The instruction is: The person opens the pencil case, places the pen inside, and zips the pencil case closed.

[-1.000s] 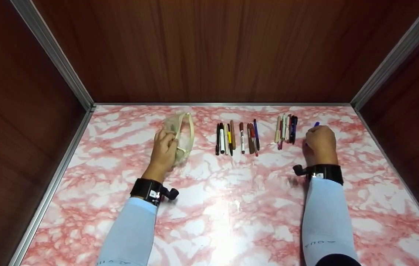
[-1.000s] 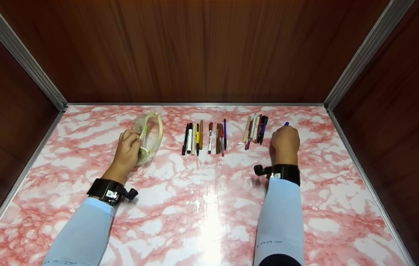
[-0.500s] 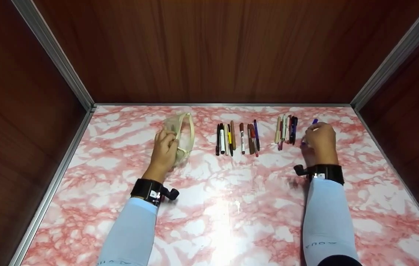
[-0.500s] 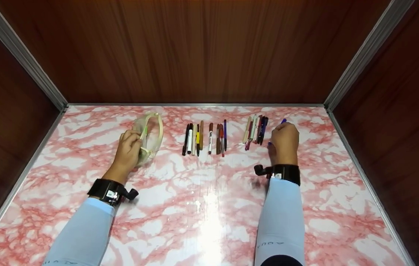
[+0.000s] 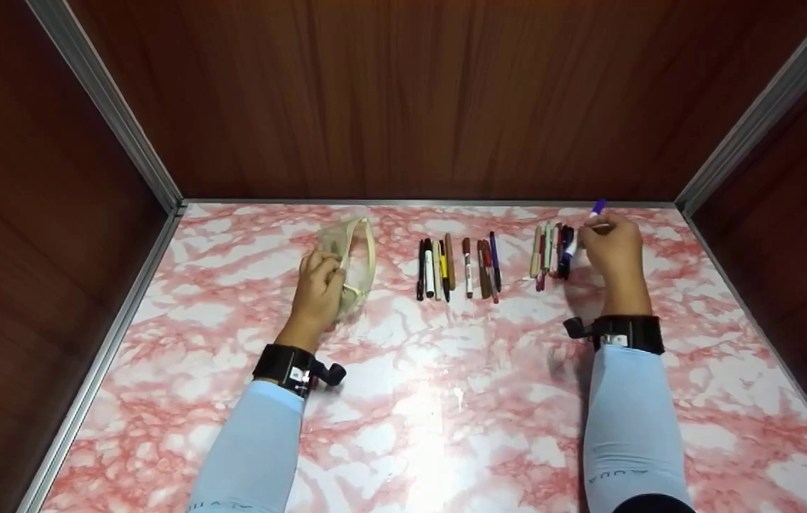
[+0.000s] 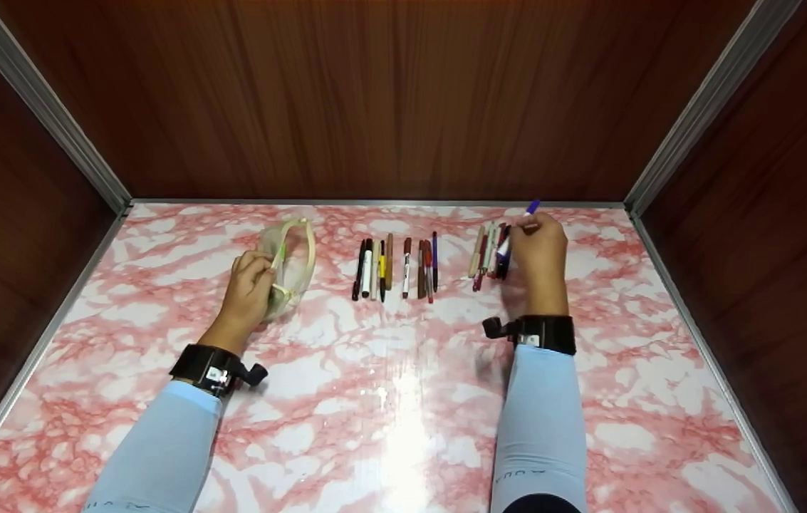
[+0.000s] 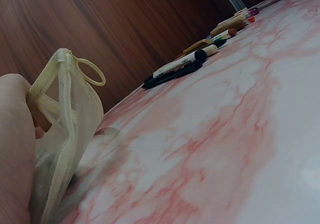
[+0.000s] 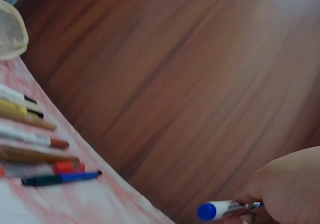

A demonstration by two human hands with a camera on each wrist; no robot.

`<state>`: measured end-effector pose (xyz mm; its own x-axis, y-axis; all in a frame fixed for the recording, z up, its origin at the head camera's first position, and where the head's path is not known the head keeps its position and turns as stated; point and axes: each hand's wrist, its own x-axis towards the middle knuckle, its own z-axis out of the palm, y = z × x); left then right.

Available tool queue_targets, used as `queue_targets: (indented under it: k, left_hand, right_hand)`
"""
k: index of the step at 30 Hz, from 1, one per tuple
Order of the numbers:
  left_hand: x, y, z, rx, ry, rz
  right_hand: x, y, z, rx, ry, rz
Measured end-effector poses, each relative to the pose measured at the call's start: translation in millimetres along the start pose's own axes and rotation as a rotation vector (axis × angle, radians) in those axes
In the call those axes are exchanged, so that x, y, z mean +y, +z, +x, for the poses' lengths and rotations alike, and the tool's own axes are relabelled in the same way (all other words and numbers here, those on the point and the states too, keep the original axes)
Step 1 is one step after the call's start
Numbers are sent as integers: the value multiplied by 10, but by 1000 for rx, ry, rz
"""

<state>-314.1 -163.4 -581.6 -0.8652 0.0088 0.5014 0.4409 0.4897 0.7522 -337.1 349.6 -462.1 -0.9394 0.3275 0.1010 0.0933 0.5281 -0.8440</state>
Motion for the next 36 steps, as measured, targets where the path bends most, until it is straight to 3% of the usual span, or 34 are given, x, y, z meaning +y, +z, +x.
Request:
queue_targets:
  k: [7,13,16,21,27,33,36]
  left_hand:
    - [112,-37,-10,-10,15,8]
    - [-48,18,0,7,13,6]
    - [-97,31,3,24,17,-2]
    - [20,0,-8,24,36,-32]
    - [112,-7,-15,-4,4,-3]
    - [152,-29,-3,-31,-18,26]
    - [146,-43,-3,-34,-22,35]
  right_hand:
    - [-281,251,-117,10,-141,123]
    - [-454,496,-230,-15,-211,95]
    - [-512,620,-258,-47,-217,121]
    - [-585,833,-298,-94,-225,170]
    - [-683,1108,-345,-136,-249,111]
    - [-905,1399,-421,-279,-183,180]
    - [-1006,1590,-474,-316,-192,187]
